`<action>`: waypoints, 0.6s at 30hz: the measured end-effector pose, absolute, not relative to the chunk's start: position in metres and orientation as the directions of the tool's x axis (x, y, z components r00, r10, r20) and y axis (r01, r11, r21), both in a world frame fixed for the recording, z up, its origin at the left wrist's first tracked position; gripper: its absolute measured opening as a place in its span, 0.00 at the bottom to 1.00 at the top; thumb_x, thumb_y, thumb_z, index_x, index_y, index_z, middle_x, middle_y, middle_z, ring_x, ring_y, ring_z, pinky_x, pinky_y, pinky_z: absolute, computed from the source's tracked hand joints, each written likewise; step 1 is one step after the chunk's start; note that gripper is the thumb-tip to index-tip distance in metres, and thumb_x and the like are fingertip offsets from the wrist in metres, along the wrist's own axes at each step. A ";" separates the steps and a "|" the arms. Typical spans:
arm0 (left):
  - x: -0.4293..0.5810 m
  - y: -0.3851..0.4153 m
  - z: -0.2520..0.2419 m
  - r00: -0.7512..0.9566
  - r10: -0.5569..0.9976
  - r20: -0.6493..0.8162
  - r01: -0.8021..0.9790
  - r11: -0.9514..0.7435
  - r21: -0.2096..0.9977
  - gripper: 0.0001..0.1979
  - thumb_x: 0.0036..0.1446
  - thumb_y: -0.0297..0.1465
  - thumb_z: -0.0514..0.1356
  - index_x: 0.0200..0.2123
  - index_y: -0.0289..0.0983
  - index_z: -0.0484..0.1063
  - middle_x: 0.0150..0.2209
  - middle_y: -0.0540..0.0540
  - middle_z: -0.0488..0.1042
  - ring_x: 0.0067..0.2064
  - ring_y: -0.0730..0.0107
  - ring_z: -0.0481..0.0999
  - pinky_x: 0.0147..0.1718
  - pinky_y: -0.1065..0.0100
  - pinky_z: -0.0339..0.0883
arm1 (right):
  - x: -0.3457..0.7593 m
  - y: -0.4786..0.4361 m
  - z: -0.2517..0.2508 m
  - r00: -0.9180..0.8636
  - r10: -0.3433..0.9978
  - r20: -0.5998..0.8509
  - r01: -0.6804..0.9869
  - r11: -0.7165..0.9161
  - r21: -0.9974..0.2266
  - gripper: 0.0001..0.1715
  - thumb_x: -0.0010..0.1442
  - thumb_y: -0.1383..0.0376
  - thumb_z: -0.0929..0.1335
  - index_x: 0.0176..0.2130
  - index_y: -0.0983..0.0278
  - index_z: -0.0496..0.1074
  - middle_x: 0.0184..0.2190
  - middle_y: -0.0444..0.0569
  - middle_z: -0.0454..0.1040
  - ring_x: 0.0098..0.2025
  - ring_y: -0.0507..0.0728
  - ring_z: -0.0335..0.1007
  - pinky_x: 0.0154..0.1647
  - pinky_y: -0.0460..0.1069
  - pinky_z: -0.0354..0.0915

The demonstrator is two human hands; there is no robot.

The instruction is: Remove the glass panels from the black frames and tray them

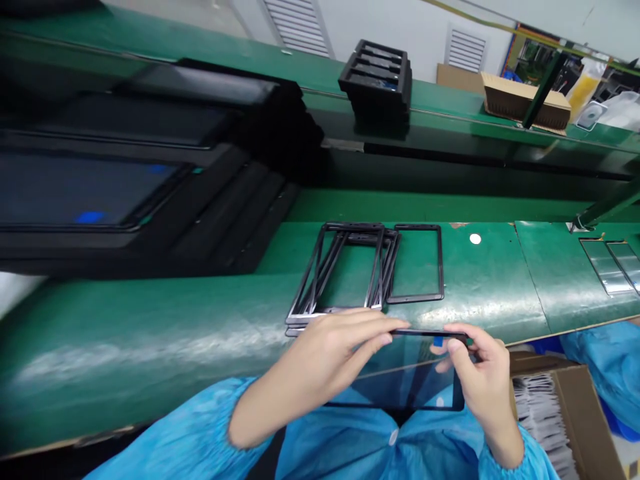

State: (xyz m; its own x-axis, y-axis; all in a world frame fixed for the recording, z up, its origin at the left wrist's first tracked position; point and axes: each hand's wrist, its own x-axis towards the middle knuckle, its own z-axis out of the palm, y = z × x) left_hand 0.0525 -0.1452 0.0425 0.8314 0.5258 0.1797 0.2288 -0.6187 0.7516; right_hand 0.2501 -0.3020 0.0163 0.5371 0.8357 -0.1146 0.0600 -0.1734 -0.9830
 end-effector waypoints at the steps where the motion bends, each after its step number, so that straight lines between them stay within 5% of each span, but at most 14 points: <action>1: 0.055 -0.147 0.044 0.854 0.504 0.131 0.221 -0.579 0.785 0.18 0.72 0.33 0.57 0.56 0.42 0.84 0.49 0.44 0.88 0.47 0.52 0.88 0.45 0.61 0.76 | 0.250 -0.299 0.017 0.473 0.872 -0.127 0.039 -0.164 -0.986 0.20 0.66 0.50 0.76 0.48 0.61 0.85 0.28 0.49 0.85 0.30 0.62 0.86 0.33 0.51 0.80; 4: 0.062 -0.153 0.046 0.879 0.476 -0.018 0.216 -0.364 0.906 0.21 0.73 0.35 0.55 0.61 0.41 0.81 0.45 0.45 0.89 0.39 0.59 0.88 0.43 0.64 0.77 | 0.251 -0.290 0.017 0.312 0.935 -0.171 -0.103 -0.145 -0.984 0.33 0.64 0.46 0.77 0.62 0.59 0.80 0.28 0.46 0.85 0.32 0.61 0.86 0.39 0.53 0.81; 7: 0.064 -0.157 0.040 0.808 0.562 -0.178 0.239 -0.035 0.970 0.21 0.73 0.39 0.54 0.58 0.37 0.81 0.42 0.41 0.88 0.33 0.61 0.87 0.34 0.67 0.78 | 0.255 -0.288 0.012 0.358 0.909 -0.214 -0.253 -0.127 -0.959 0.35 0.67 0.44 0.74 0.66 0.56 0.77 0.43 0.52 0.88 0.39 0.62 0.87 0.43 0.54 0.81; 9: 0.061 -0.160 0.035 0.745 0.610 -0.270 0.204 0.177 0.963 0.24 0.72 0.44 0.57 0.58 0.35 0.80 0.46 0.36 0.87 0.37 0.58 0.88 0.29 0.67 0.78 | 0.259 -0.290 0.007 0.436 0.870 -0.231 -0.282 -0.112 -0.953 0.30 0.68 0.43 0.73 0.59 0.59 0.82 0.49 0.56 0.87 0.39 0.62 0.87 0.38 0.52 0.80; 11: 0.058 -0.164 0.031 0.714 0.622 -0.321 0.148 0.314 0.938 0.27 0.69 0.49 0.61 0.56 0.34 0.80 0.49 0.33 0.86 0.37 0.56 0.88 0.29 0.67 0.79 | 0.260 -0.291 0.002 0.478 0.844 -0.243 -0.274 -0.119 -0.954 0.30 0.67 0.42 0.73 0.51 0.62 0.86 0.39 0.56 0.88 0.31 0.60 0.85 0.30 0.50 0.78; 14: 0.056 -0.169 0.029 0.704 0.625 -0.338 0.093 0.392 0.915 0.30 0.64 0.54 0.65 0.55 0.35 0.80 0.49 0.31 0.86 0.37 0.54 0.88 0.28 0.67 0.80 | 0.258 -0.289 0.001 0.497 0.837 -0.227 -0.233 -0.123 -0.965 0.34 0.67 0.39 0.71 0.40 0.66 0.87 0.22 0.52 0.83 0.22 0.59 0.80 0.26 0.49 0.76; 18: 0.056 -0.173 0.027 0.685 0.637 -0.353 0.077 0.419 0.905 0.32 0.61 0.56 0.67 0.55 0.35 0.80 0.49 0.31 0.86 0.36 0.53 0.88 0.27 0.66 0.80 | 0.253 -0.285 0.006 0.491 0.855 -0.168 -0.154 -0.105 -0.983 0.38 0.68 0.38 0.69 0.26 0.66 0.83 0.21 0.55 0.82 0.20 0.59 0.79 0.24 0.50 0.75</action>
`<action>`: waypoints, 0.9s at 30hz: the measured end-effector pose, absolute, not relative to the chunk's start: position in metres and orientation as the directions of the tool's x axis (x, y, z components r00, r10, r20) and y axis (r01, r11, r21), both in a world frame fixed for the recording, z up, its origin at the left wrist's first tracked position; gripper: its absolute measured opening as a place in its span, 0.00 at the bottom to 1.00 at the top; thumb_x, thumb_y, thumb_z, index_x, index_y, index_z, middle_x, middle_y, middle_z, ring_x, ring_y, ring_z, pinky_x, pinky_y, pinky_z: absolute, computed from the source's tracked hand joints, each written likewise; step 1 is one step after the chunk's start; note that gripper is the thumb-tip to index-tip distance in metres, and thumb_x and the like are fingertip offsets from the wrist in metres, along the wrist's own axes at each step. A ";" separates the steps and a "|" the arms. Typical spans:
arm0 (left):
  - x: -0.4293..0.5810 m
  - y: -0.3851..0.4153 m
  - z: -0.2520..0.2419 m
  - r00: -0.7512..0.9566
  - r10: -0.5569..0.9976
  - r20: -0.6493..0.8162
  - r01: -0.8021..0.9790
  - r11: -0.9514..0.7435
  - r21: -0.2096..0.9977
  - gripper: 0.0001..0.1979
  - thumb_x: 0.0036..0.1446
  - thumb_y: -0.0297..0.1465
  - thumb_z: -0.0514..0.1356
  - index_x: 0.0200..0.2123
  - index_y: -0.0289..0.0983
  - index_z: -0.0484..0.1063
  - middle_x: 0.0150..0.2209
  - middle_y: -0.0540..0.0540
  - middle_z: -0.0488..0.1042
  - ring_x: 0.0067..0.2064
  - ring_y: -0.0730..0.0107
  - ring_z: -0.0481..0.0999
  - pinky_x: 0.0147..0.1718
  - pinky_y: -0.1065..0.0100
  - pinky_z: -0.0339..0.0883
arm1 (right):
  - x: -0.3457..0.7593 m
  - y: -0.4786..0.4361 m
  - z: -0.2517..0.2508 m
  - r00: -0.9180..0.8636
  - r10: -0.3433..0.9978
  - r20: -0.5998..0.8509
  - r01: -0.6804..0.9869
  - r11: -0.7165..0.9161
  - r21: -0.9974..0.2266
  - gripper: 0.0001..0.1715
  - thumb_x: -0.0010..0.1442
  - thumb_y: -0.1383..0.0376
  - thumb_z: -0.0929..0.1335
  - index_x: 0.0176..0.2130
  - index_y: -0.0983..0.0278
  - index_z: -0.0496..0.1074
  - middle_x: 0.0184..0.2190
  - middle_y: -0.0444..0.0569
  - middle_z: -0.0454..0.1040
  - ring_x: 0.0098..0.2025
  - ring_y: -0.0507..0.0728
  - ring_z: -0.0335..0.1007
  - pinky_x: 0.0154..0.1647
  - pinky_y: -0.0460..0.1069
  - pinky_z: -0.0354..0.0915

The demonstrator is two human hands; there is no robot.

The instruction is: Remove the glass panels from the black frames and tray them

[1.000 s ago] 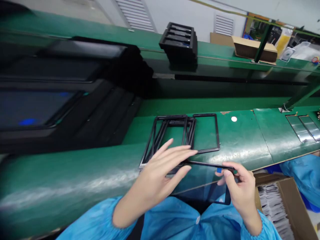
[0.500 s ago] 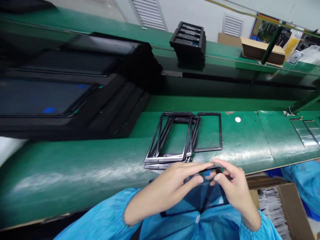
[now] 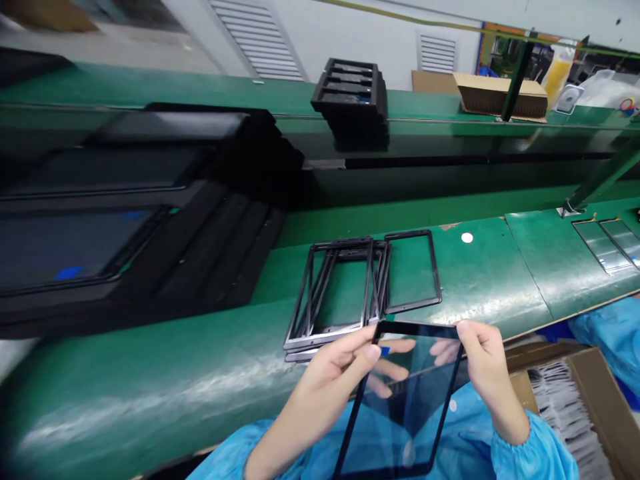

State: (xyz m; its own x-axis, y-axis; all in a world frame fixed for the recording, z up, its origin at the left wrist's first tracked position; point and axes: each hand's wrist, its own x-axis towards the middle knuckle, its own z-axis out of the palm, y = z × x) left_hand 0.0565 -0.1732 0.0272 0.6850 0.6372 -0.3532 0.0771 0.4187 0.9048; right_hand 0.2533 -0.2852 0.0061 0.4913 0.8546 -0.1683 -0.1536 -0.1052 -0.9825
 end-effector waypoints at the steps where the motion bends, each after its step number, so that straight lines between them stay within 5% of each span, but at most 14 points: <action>1: 0.056 -0.174 0.026 0.681 0.640 -0.356 0.079 0.420 0.904 0.32 0.61 0.55 0.67 0.55 0.34 0.79 0.49 0.30 0.86 0.36 0.53 0.89 0.27 0.65 0.80 | 0.253 -0.286 0.007 0.502 0.851 -0.153 -0.134 -0.098 -0.986 0.37 0.68 0.39 0.69 0.25 0.65 0.82 0.21 0.54 0.82 0.20 0.58 0.79 0.24 0.49 0.75; 5: 0.053 -0.172 0.022 0.669 0.661 -0.340 0.127 0.350 0.928 0.29 0.65 0.53 0.64 0.56 0.34 0.79 0.49 0.29 0.86 0.38 0.48 0.89 0.29 0.60 0.82 | 0.255 -0.290 0.008 0.542 0.834 -0.103 -0.065 -0.081 -0.995 0.35 0.71 0.42 0.68 0.26 0.64 0.81 0.23 0.53 0.83 0.20 0.56 0.79 0.25 0.48 0.75; 9: 0.055 -0.164 0.030 0.685 0.721 -0.106 0.263 -0.108 0.959 0.29 0.64 0.40 0.66 0.67 0.44 0.74 0.58 0.39 0.83 0.53 0.49 0.87 0.50 0.58 0.81 | 0.247 -0.284 0.008 0.454 0.887 -0.080 0.041 -0.111 -0.993 0.30 0.71 0.47 0.70 0.26 0.63 0.82 0.23 0.50 0.84 0.22 0.56 0.80 0.28 0.47 0.76; 12: 0.059 -0.158 0.038 0.815 0.575 -0.068 0.289 -0.302 0.908 0.30 0.62 0.36 0.67 0.67 0.51 0.75 0.52 0.46 0.87 0.47 0.54 0.88 0.48 0.62 0.80 | 0.247 -0.278 0.010 0.349 0.929 -0.121 0.004 -0.130 -0.991 0.24 0.66 0.46 0.74 0.34 0.62 0.86 0.26 0.49 0.85 0.26 0.57 0.83 0.31 0.48 0.78; 16: 0.054 -0.152 0.037 0.794 0.555 -0.246 0.299 -0.005 0.954 0.19 0.67 0.39 0.62 0.59 0.44 0.77 0.41 0.44 0.88 0.32 0.60 0.87 0.31 0.67 0.78 | 0.275 -0.291 0.011 0.438 0.889 -0.130 -0.160 -0.065 -0.985 0.32 0.71 0.40 0.68 0.55 0.61 0.82 0.43 0.55 0.88 0.41 0.62 0.88 0.44 0.54 0.81; 20: 0.043 -0.156 0.036 0.583 0.744 -0.325 0.161 0.287 0.944 0.18 0.65 0.43 0.66 0.52 0.40 0.72 0.42 0.41 0.86 0.33 0.59 0.86 0.27 0.67 0.77 | 0.296 -0.315 0.002 0.514 0.843 -0.160 -0.169 -0.083 -0.982 0.29 0.68 0.43 0.73 0.55 0.60 0.81 0.45 0.57 0.88 0.43 0.63 0.88 0.47 0.54 0.81; 24: 0.043 -0.161 0.034 0.484 0.813 -0.325 0.122 0.305 0.944 0.21 0.64 0.45 0.67 0.53 0.39 0.70 0.41 0.41 0.86 0.31 0.59 0.85 0.26 0.65 0.77 | 0.277 -0.319 -0.005 0.570 0.801 -0.183 -0.240 -0.050 -0.969 0.29 0.66 0.48 0.76 0.59 0.60 0.76 0.36 0.52 0.88 0.29 0.60 0.87 0.37 0.51 0.81; 27: 0.046 -0.157 0.030 0.499 0.848 -0.177 0.206 0.082 0.975 0.16 0.68 0.42 0.62 0.53 0.40 0.72 0.49 0.37 0.84 0.40 0.55 0.87 0.33 0.61 0.81 | 0.263 -0.312 -0.002 0.650 0.743 -0.156 -0.214 -0.018 -0.977 0.22 0.65 0.51 0.76 0.52 0.61 0.77 0.31 0.51 0.87 0.24 0.59 0.84 0.31 0.49 0.80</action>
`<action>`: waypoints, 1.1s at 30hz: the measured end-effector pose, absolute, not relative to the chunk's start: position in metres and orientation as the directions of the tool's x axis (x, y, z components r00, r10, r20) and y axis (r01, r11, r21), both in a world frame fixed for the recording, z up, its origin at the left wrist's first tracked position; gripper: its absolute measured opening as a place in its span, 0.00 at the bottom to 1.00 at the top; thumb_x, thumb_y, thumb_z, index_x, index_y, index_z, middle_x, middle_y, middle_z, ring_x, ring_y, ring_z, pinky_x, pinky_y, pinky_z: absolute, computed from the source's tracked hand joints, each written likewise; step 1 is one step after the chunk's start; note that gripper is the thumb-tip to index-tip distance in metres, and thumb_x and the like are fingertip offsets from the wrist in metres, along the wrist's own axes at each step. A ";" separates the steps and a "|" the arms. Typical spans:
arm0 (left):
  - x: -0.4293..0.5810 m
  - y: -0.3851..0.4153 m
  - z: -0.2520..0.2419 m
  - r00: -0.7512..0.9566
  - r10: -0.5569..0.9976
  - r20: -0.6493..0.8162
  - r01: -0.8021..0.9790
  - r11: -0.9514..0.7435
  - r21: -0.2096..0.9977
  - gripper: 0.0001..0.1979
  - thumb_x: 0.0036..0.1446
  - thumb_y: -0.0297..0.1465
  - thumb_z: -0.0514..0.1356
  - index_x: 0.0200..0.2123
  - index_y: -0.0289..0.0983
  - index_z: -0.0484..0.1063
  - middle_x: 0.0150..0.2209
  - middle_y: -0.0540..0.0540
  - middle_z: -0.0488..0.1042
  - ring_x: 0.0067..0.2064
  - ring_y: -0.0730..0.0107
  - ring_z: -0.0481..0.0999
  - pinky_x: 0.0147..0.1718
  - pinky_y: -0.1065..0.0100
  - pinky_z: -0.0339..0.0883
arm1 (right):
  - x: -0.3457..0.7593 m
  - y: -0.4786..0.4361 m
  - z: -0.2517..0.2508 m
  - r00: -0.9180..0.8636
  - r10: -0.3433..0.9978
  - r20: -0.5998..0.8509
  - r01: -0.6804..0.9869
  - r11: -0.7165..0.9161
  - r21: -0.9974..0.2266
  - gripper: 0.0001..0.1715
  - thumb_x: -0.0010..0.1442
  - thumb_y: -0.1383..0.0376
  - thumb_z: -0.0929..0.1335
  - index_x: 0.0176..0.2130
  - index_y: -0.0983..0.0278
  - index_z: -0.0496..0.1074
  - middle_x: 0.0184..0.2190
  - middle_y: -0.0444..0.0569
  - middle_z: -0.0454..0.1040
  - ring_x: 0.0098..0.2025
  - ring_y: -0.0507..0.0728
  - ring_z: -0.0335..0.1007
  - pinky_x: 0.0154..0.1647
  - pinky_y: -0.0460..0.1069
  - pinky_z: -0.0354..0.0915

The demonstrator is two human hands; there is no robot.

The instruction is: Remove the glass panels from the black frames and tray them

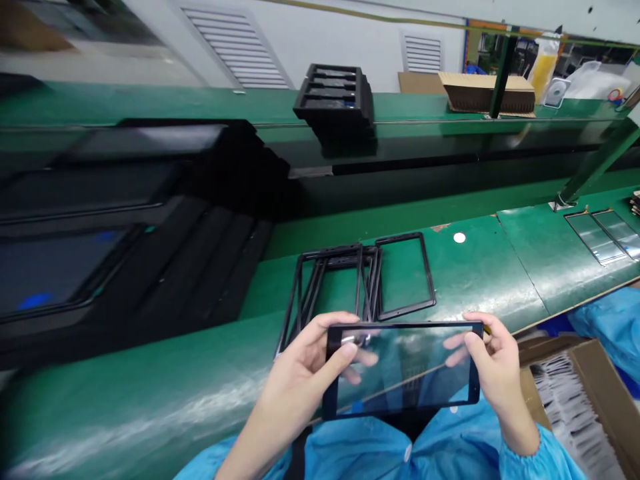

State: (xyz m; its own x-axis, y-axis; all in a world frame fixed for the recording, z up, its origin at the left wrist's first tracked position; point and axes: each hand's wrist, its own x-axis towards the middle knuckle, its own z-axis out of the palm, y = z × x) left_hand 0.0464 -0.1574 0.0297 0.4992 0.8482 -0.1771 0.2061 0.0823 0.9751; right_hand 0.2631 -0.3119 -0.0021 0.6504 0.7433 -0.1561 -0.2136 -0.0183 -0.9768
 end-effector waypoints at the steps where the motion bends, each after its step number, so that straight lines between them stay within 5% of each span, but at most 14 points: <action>1: 0.048 -0.155 0.029 0.507 0.859 -0.072 0.258 -0.072 0.963 0.14 0.68 0.40 0.61 0.51 0.40 0.74 0.54 0.36 0.83 0.47 0.52 0.87 0.40 0.57 0.82 | 0.261 -0.310 -0.001 0.659 0.736 -0.154 -0.206 -0.020 -0.978 0.21 0.65 0.50 0.76 0.49 0.62 0.77 0.30 0.51 0.87 0.23 0.59 0.84 0.29 0.49 0.80; 4: 0.054 -0.146 0.029 0.615 0.755 0.225 0.374 -0.531 0.760 0.12 0.69 0.36 0.60 0.49 0.42 0.82 0.62 0.37 0.79 0.63 0.46 0.78 0.63 0.45 0.72 | 0.259 -0.306 0.002 0.671 0.725 -0.156 -0.183 -0.042 -0.982 0.22 0.64 0.49 0.77 0.46 0.63 0.77 0.30 0.53 0.87 0.22 0.60 0.84 0.27 0.49 0.80; 6: 0.061 -0.142 0.031 0.743 0.619 0.255 0.337 -0.675 0.657 0.14 0.70 0.35 0.59 0.52 0.44 0.83 0.57 0.40 0.83 0.60 0.49 0.81 0.68 0.42 0.65 | 0.256 -0.305 0.002 0.673 0.721 -0.166 -0.177 -0.062 -0.982 0.23 0.64 0.49 0.77 0.47 0.63 0.77 0.29 0.53 0.87 0.23 0.60 0.83 0.27 0.50 0.80; 12: 0.084 -0.137 0.024 0.884 0.436 0.168 0.198 -0.675 0.711 0.16 0.73 0.33 0.57 0.53 0.44 0.85 0.43 0.42 0.88 0.43 0.54 0.86 0.49 0.56 0.79 | 0.252 -0.309 -0.009 0.686 0.699 -0.202 -0.174 -0.112 -0.978 0.26 0.62 0.47 0.78 0.48 0.65 0.79 0.31 0.54 0.87 0.24 0.61 0.84 0.26 0.51 0.80; 16: 0.085 -0.139 0.022 0.799 0.518 0.305 0.188 -0.697 0.692 0.15 0.69 0.34 0.63 0.56 0.48 0.83 0.51 0.41 0.86 0.55 0.49 0.83 0.64 0.45 0.69 | 0.267 -0.312 -0.022 0.712 0.659 -0.242 -0.237 -0.099 -0.966 0.30 0.59 0.48 0.80 0.51 0.65 0.77 0.32 0.54 0.87 0.25 0.61 0.84 0.28 0.50 0.80; 19: 0.082 -0.146 0.020 0.401 0.789 0.465 0.189 -0.568 0.801 0.32 0.66 0.40 0.68 0.71 0.50 0.67 0.71 0.37 0.70 0.73 0.43 0.66 0.73 0.39 0.55 | 0.273 -0.299 -0.032 0.766 0.595 -0.242 -0.320 0.026 -0.947 0.33 0.59 0.48 0.80 0.55 0.61 0.73 0.36 0.52 0.88 0.28 0.60 0.85 0.31 0.50 0.80; 21: 0.082 -0.150 0.016 0.200 0.915 0.351 -0.025 -0.353 0.935 0.43 0.66 0.43 0.67 0.77 0.49 0.52 0.75 0.33 0.62 0.74 0.43 0.65 0.69 0.42 0.63 | 0.264 -0.280 -0.036 0.780 0.583 -0.229 -0.361 0.119 -0.925 0.33 0.61 0.48 0.79 0.58 0.57 0.70 0.40 0.50 0.88 0.31 0.60 0.86 0.33 0.51 0.80; 23: 0.080 -0.152 0.012 0.258 0.958 0.122 -0.237 -0.060 0.970 0.43 0.66 0.46 0.66 0.77 0.44 0.52 0.70 0.29 0.69 0.67 0.42 0.76 0.59 0.46 0.76 | 0.247 -0.257 -0.038 0.754 0.620 -0.217 -0.398 0.169 -0.902 0.32 0.65 0.48 0.76 0.60 0.56 0.68 0.42 0.50 0.87 0.33 0.59 0.86 0.35 0.52 0.81; 25: 0.070 -0.145 0.012 0.344 0.938 -0.040 -0.271 0.140 0.952 0.38 0.65 0.48 0.67 0.71 0.38 0.63 0.61 0.27 0.79 0.56 0.42 0.85 0.48 0.50 0.82 | 0.230 -0.236 -0.039 0.680 0.705 -0.202 -0.438 0.170 -0.883 0.33 0.67 0.47 0.75 0.63 0.56 0.67 0.46 0.54 0.87 0.39 0.62 0.87 0.40 0.55 0.81; 27: 0.048 -0.127 0.021 0.269 0.963 -0.024 -0.212 0.083 0.974 0.32 0.64 0.48 0.67 0.64 0.34 0.72 0.56 0.28 0.83 0.51 0.43 0.87 0.45 0.51 0.83 | 0.220 -0.223 -0.043 0.597 0.783 -0.175 -0.451 0.148 -0.880 0.35 0.66 0.47 0.75 0.64 0.57 0.67 0.53 0.59 0.85 0.51 0.66 0.86 0.48 0.59 0.81; 30: -0.004 -0.070 0.053 0.104 0.941 0.323 0.117 -0.334 0.935 0.22 0.68 0.41 0.62 0.59 0.35 0.79 0.57 0.34 0.84 0.57 0.47 0.84 0.59 0.49 0.78 | 0.225 -0.222 -0.054 0.558 0.818 -0.141 -0.394 0.111 -0.912 0.35 0.65 0.47 0.76 0.64 0.57 0.71 0.60 0.61 0.81 0.62 0.69 0.79 0.57 0.62 0.78; 33: -0.057 0.012 0.091 0.295 0.817 0.496 0.624 -0.558 0.547 0.21 0.64 0.30 0.58 0.56 0.40 0.83 0.65 0.44 0.78 0.69 0.51 0.74 0.73 0.51 0.61 | 0.235 -0.236 -0.070 0.617 0.774 -0.140 -0.339 0.101 -0.935 0.32 0.64 0.47 0.77 0.60 0.58 0.76 0.58 0.60 0.82 0.58 0.69 0.82 0.53 0.59 0.80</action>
